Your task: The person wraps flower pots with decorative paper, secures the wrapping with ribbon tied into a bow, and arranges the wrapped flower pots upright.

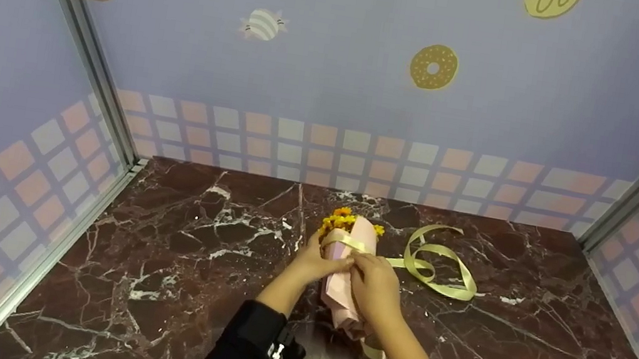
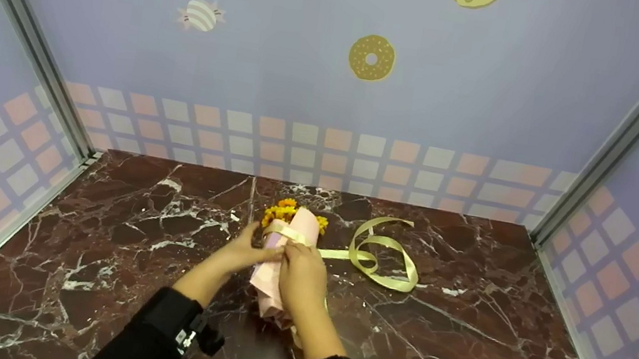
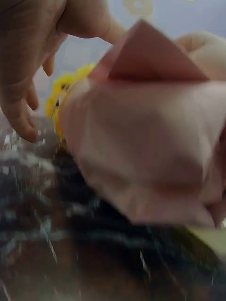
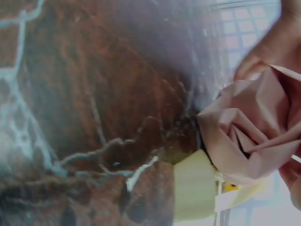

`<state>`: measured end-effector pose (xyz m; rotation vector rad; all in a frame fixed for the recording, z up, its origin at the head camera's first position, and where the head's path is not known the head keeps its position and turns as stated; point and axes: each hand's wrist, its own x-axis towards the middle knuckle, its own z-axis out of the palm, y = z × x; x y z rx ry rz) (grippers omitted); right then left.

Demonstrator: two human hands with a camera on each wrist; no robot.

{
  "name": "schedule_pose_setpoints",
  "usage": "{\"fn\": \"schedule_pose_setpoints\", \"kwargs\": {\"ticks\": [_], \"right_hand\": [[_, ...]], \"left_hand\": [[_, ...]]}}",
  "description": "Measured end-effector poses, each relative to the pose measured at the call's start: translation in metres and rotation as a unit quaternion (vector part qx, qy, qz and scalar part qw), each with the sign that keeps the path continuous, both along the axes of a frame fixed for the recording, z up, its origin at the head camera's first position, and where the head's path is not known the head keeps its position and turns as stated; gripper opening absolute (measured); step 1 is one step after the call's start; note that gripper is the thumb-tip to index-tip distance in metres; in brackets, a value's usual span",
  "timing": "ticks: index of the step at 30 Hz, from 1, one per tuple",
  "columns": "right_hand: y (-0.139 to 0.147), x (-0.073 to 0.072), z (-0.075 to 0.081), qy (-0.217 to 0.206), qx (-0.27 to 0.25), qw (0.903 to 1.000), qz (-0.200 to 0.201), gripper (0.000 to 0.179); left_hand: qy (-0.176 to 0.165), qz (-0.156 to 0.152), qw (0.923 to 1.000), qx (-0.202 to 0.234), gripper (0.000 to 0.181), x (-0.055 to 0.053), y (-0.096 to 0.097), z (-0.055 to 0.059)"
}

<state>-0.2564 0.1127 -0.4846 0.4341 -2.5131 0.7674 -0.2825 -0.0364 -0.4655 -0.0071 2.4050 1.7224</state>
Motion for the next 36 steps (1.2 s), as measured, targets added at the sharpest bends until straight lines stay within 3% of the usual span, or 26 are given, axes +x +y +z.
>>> {"fn": "schedule_pose_setpoints", "kwargs": {"ticks": [4,8,12,15,20,24,28,36], "right_hand": [[0.007,-0.001,0.004,-0.058,-0.031,0.9975,0.025,0.018],[0.013,-0.003,0.006,-0.09,-0.09,0.991,0.041,0.019],[0.018,-0.009,0.005,-0.107,-0.139,0.9843,0.019,0.036],[0.024,-0.014,0.004,-0.159,-0.149,0.976,-0.013,0.059],[0.038,-0.025,0.0,-0.286,-0.126,0.9496,-0.026,0.089],[0.049,-0.033,-0.006,-0.351,-0.068,0.934,0.006,0.097],[0.054,-0.037,-0.012,-0.383,-0.018,0.9228,0.034,0.098],[0.051,-0.043,-0.019,-0.4,-0.008,0.9134,0.077,0.088]], "left_hand": [[-0.008,-0.025,0.9972,0.07,0.093,0.004,0.001,-0.013],[-0.011,-0.024,0.9946,0.1,0.09,0.006,0.002,-0.017],[-0.023,-0.015,0.9945,0.101,0.09,0.005,0.003,-0.018],[-0.028,-0.013,0.9941,0.104,0.086,0.005,0.004,-0.019],[-0.025,-0.006,0.9957,0.089,0.083,0.008,0.005,-0.021],[-0.02,0.0,0.997,0.074,0.08,0.009,0.006,-0.021],[-0.018,0.001,0.9968,0.078,0.079,0.011,0.009,-0.023],[-0.02,0.012,0.996,0.086,0.078,0.01,0.009,-0.022]]}}
